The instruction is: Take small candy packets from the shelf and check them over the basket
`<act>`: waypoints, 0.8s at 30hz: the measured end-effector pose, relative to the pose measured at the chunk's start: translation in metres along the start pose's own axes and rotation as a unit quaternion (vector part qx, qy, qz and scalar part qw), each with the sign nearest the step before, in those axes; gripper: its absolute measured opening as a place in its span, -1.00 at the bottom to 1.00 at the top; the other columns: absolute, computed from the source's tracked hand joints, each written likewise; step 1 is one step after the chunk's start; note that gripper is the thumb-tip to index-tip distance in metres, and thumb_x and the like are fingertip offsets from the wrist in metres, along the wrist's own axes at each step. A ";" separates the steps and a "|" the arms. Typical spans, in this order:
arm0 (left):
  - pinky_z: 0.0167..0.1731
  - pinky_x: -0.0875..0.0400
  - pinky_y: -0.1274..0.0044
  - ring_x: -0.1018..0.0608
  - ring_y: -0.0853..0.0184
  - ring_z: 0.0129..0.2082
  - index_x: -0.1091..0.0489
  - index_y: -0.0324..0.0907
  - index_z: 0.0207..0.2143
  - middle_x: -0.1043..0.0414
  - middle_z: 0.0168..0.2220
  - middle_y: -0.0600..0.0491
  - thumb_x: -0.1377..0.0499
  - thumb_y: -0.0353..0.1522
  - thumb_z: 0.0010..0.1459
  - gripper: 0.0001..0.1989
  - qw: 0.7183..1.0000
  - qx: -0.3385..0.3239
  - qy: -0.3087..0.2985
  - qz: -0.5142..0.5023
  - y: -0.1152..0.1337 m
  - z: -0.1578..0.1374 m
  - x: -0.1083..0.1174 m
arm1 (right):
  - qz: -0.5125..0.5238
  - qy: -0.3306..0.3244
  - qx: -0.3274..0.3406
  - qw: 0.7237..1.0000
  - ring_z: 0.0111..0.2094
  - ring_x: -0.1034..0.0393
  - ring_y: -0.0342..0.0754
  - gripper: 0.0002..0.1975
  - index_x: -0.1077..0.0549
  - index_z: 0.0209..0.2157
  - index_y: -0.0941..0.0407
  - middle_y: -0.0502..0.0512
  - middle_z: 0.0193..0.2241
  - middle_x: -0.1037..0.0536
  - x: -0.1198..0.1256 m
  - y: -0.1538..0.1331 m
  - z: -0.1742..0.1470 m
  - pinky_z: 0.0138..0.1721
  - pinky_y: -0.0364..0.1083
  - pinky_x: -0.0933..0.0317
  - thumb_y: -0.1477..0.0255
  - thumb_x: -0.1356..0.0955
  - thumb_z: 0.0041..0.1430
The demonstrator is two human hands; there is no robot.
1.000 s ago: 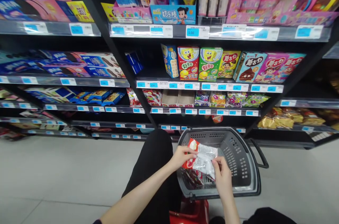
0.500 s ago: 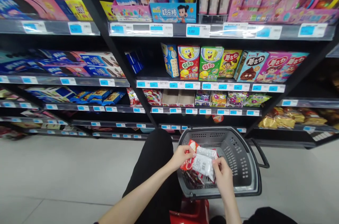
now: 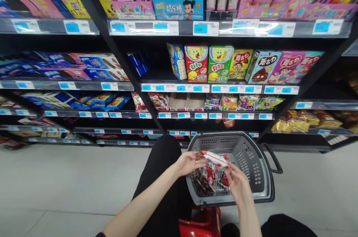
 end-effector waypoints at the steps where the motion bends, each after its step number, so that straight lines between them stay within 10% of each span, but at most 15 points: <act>1: -0.08 -0.26 0.37 -0.43 0.13 -0.09 -0.39 -0.41 -0.22 -0.44 -0.20 -0.20 -0.06 -0.56 -0.20 -0.61 1.000 -0.004 -0.001 0.015 0.001 0.001 -0.001 | 0.004 0.003 -0.005 1.000 -0.33 -0.45 -0.02 -0.72 -0.52 -0.42 0.12 0.09 -0.38 -0.57 0.000 0.001 0.000 -0.33 -0.13 -0.36 0.40 -0.48 -0.32; 6: -0.48 -0.36 0.51 -0.54 0.24 -0.41 -0.34 -0.32 -0.25 -0.49 -0.34 -0.15 -0.14 -0.28 -0.02 -0.69 0.973 0.021 0.099 0.208 -0.006 0.004 0.014 | -0.145 0.065 0.007 0.987 -0.70 -0.31 -0.14 -0.72 -0.45 -0.61 0.17 -0.04 -0.73 -0.44 0.002 0.005 0.001 -0.74 -0.21 -0.11 0.25 -0.47 -0.32; 12: -0.74 0.13 0.64 -0.08 0.58 -0.83 -0.23 -0.25 -0.71 -0.06 -0.87 0.24 -0.17 -0.08 -0.14 -0.58 0.875 -0.008 0.192 0.444 0.001 0.003 0.032 | -0.338 0.060 0.082 0.936 -0.79 -0.02 -0.23 -0.59 -0.30 -0.77 0.12 -0.15 -0.88 -0.17 0.011 -0.005 0.006 -0.75 -0.20 0.13 0.07 -0.38 -0.27; 24: -0.67 0.18 0.59 -0.02 0.57 -0.78 -0.40 -0.31 -0.58 0.00 -0.85 0.25 -0.23 -0.13 -0.21 -0.63 0.930 -0.009 0.167 0.328 -0.002 0.005 0.021 | -0.193 0.054 0.012 0.980 -0.81 0.21 -0.32 -0.55 -0.18 -0.77 0.11 -0.23 -0.86 0.00 0.011 0.002 0.006 -0.76 -0.23 0.36 0.07 -0.41 -0.33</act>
Point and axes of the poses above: each hand's wrist, its own z-axis towards the middle knuckle, its own x-axis out of the back of the hand, y = z × x, the point moved 5 cm from there along z, towards the middle knuckle
